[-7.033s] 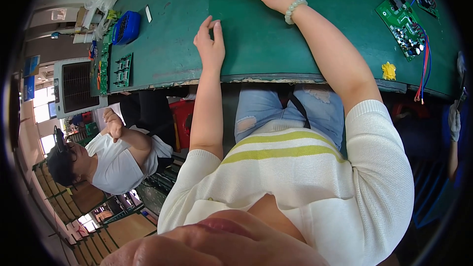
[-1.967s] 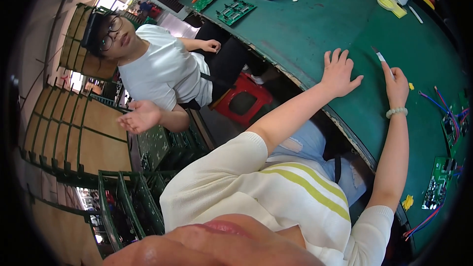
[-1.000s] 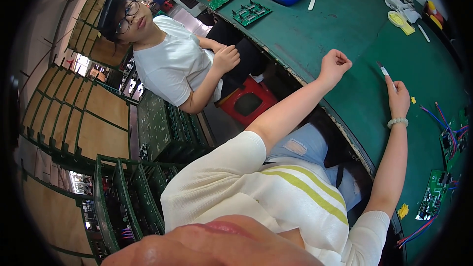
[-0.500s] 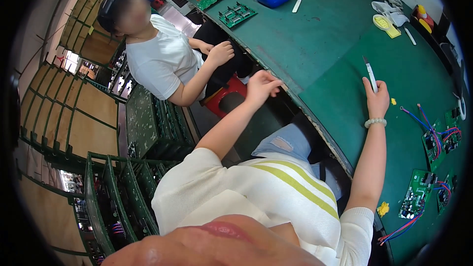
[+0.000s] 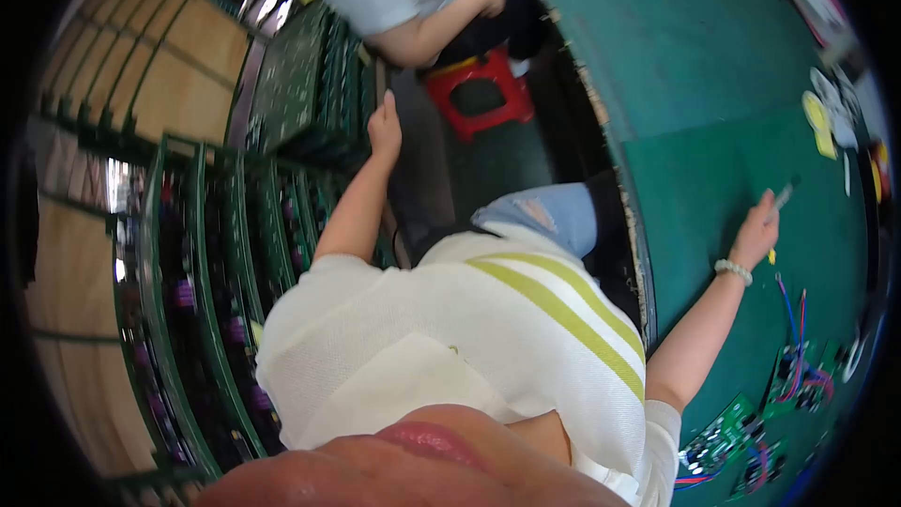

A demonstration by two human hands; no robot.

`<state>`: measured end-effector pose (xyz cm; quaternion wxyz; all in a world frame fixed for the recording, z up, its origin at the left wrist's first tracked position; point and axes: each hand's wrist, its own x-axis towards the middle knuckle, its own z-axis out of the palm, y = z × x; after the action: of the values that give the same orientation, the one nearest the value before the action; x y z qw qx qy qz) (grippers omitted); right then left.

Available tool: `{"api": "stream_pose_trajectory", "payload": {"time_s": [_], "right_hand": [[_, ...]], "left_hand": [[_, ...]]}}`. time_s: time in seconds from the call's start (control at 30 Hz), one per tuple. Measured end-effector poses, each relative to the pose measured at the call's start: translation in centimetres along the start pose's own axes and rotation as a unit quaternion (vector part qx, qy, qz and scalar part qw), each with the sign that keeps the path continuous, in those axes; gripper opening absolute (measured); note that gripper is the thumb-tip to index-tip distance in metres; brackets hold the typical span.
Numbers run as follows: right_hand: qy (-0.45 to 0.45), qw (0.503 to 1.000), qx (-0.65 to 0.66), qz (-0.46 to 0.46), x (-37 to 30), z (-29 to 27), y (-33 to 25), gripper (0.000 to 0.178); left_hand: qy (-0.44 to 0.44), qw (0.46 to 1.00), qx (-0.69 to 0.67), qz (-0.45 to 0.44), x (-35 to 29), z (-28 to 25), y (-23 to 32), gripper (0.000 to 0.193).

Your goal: The person assembles components onto green printed circuit boards by hand, applying adhesive strips and wiring harnesses to each board.

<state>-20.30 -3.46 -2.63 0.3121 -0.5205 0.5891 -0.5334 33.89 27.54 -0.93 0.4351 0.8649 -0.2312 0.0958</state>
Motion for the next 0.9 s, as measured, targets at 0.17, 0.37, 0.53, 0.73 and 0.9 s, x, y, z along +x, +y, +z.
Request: {"api": "stream_pose_trajectory", "payload": {"time_s": [0.17,0.37,0.53,0.73,0.9], "right_hand": [[0.047,0.991,0.105,0.065,0.9,-1.1,0.7,0.037],[0.012,0.995,0.091,0.033,0.1,-1.4,-0.7,0.035],[0.0,0.994,0.106,0.024,-0.5,-1.4,-1.9,0.035],[-0.046,0.997,0.063,0.024,-2.9,-3.7,-2.0,0.035],[-0.038,0.997,0.062,0.038,-3.3,-4.4,-2.3,0.036]], "left_hand": [[0.026,0.983,0.164,-0.078,-1.5,-7.9,-3.6,0.033],[0.191,0.975,0.107,-0.044,-3.7,-16.0,-10.9,0.016],[0.263,0.92,0.28,-0.073,-4.5,-20.8,-12.0,0.022],[0.316,0.765,0.554,0.085,-7.4,-28.2,-7.3,0.021],[0.266,0.698,0.65,-0.14,-11.9,-34.3,-7.0,0.046]]}}
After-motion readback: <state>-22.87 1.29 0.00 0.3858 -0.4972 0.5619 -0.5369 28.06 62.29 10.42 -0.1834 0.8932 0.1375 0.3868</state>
